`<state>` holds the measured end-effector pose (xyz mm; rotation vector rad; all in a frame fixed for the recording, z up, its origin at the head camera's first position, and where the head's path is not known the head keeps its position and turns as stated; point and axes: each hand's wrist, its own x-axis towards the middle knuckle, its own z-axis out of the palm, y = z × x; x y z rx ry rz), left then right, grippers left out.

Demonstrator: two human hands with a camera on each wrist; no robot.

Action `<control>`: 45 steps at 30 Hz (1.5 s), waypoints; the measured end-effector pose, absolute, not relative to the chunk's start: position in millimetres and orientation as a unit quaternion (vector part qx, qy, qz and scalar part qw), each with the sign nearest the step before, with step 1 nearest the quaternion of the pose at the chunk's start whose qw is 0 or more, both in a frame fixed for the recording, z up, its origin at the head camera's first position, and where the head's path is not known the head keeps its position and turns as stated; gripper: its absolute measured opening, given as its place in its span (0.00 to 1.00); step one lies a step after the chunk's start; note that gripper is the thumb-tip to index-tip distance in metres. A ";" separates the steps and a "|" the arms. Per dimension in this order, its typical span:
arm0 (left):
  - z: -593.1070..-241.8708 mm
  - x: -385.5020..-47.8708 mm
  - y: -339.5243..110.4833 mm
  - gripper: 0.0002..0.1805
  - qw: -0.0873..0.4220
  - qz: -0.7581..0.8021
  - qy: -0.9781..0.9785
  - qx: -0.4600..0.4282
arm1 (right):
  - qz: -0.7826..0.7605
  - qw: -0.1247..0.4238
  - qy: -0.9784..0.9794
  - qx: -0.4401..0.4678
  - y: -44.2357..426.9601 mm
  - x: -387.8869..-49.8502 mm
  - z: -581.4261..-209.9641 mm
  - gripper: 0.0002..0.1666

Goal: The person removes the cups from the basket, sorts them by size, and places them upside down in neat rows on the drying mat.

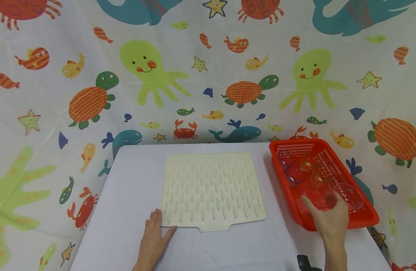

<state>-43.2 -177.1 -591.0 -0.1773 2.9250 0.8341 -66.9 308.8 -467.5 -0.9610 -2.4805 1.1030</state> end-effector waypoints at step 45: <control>-592.4 -43.9 -177.6 0.49 0.031 0.255 0.965 -0.055 | 0.393 0.260 -0.879 -0.069 225.5 -67.1 -426.4 0.55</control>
